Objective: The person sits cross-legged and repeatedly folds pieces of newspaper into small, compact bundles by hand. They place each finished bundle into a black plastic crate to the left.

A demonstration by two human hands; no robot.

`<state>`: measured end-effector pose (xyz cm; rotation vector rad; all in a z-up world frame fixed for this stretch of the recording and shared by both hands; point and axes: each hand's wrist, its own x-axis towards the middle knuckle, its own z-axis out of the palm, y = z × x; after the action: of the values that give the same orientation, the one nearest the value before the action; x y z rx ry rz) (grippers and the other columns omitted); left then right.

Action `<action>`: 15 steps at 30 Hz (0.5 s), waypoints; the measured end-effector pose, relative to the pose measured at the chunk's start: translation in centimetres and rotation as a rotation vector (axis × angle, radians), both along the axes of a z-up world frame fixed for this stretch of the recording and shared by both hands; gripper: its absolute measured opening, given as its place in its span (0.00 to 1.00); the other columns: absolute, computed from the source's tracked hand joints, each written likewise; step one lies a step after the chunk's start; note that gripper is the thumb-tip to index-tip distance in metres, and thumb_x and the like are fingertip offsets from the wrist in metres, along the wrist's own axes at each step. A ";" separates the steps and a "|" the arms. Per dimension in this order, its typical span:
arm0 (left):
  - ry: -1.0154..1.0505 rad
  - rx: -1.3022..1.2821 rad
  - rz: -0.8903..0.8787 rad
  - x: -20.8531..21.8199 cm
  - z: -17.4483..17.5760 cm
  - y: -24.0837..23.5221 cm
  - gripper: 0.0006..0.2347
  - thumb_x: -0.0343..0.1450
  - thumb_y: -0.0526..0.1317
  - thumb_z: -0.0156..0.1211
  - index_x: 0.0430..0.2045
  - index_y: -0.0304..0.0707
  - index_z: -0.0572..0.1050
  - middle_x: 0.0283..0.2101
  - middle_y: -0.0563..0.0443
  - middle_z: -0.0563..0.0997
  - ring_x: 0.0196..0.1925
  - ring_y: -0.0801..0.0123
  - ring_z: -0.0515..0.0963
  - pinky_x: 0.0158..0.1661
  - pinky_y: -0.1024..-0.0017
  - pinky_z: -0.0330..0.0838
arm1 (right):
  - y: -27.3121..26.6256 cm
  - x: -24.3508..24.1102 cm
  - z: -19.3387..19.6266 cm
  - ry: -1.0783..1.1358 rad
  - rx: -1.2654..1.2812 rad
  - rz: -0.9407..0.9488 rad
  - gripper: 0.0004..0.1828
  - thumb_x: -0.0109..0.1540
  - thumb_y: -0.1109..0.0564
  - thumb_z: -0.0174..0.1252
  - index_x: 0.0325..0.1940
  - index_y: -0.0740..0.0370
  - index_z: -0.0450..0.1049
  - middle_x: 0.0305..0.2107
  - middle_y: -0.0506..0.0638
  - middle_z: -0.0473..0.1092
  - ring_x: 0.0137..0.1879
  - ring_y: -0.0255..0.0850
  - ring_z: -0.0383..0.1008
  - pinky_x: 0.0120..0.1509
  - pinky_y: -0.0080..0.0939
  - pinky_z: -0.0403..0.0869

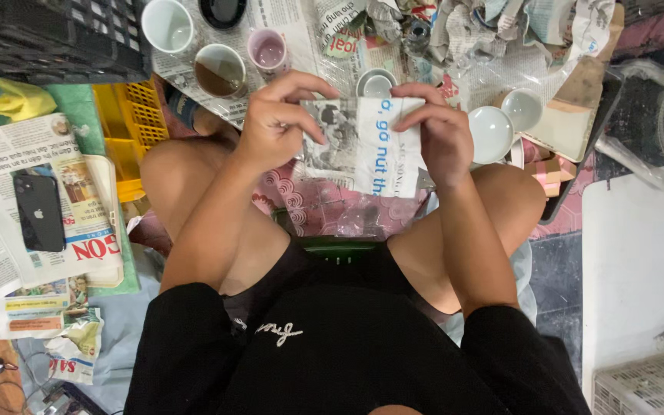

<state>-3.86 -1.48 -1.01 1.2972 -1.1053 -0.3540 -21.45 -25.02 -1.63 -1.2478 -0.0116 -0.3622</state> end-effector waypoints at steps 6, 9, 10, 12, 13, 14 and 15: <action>-0.192 0.026 -0.080 -0.1 1.2 0.0 0.16 0.59 0.18 0.51 0.24 0.39 0.83 0.55 0.41 0.80 0.60 0.58 0.80 0.56 0.65 0.78 | 1.4 0.4 0.1 0.073 -0.406 -0.136 0.13 0.61 0.69 0.67 0.49 0.70 0.73 0.58 0.59 0.68 0.67 0.47 0.69 0.74 0.46 0.65; -0.158 0.090 -0.158 -0.1 3.4 0.5 0.17 0.57 0.23 0.54 0.36 0.37 0.81 0.57 0.38 0.77 0.61 0.57 0.78 0.56 0.63 0.76 | 1.3 0.2 -0.8 0.132 -0.352 -0.276 0.27 0.61 0.76 0.67 0.62 0.67 0.68 0.56 0.57 0.70 0.65 0.44 0.71 0.73 0.44 0.69; -0.133 0.106 -0.193 -0.1 3.8 0.5 0.19 0.56 0.24 0.54 0.41 0.35 0.80 0.58 0.37 0.75 0.61 0.56 0.77 0.56 0.63 0.75 | 1.3 -0.2 -1.1 0.113 -0.434 -0.285 0.29 0.62 0.75 0.67 0.63 0.66 0.66 0.56 0.58 0.70 0.65 0.44 0.71 0.73 0.45 0.69; -0.081 0.071 -0.163 -0.1 4.0 -0.1 0.18 0.61 0.29 0.59 0.47 0.34 0.75 0.54 0.41 0.77 0.55 0.60 0.78 0.49 0.67 0.76 | 1.0 -0.6 -1.4 0.065 -0.598 -0.301 0.33 0.62 0.75 0.67 0.66 0.64 0.62 0.55 0.59 0.69 0.65 0.46 0.71 0.73 0.46 0.69; -0.046 0.056 -0.148 -0.3 3.7 -0.2 0.19 0.64 0.32 0.61 0.51 0.34 0.72 0.52 0.43 0.77 0.51 0.62 0.79 0.46 0.69 0.77 | 1.2 -1.0 -1.7 0.042 -0.609 -0.272 0.33 0.62 0.74 0.67 0.67 0.63 0.61 0.55 0.59 0.69 0.64 0.45 0.72 0.72 0.45 0.71; -0.108 0.174 -0.131 -0.5 3.1 -0.4 0.15 0.66 0.34 0.63 0.48 0.35 0.76 0.47 0.45 0.80 0.45 0.63 0.81 0.41 0.69 0.76 | 1.6 -1.2 -1.9 0.019 -0.619 -0.244 0.34 0.63 0.74 0.66 0.68 0.63 0.59 0.55 0.59 0.69 0.63 0.45 0.74 0.70 0.43 0.73; -0.178 0.290 -0.114 -0.7 2.5 -0.8 0.11 0.68 0.36 0.66 0.44 0.37 0.79 0.42 0.47 0.82 0.38 0.65 0.82 0.36 0.70 0.76 | 1.8 -1.2 -1.9 -0.011 -0.632 -0.220 0.35 0.63 0.74 0.66 0.68 0.62 0.58 0.55 0.59 0.70 0.63 0.44 0.75 0.68 0.42 0.75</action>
<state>-4.56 -2.25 1.50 1.5470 -1.3173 -0.5058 -22.64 -23.22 -3.50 -1.8793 0.0029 -0.5829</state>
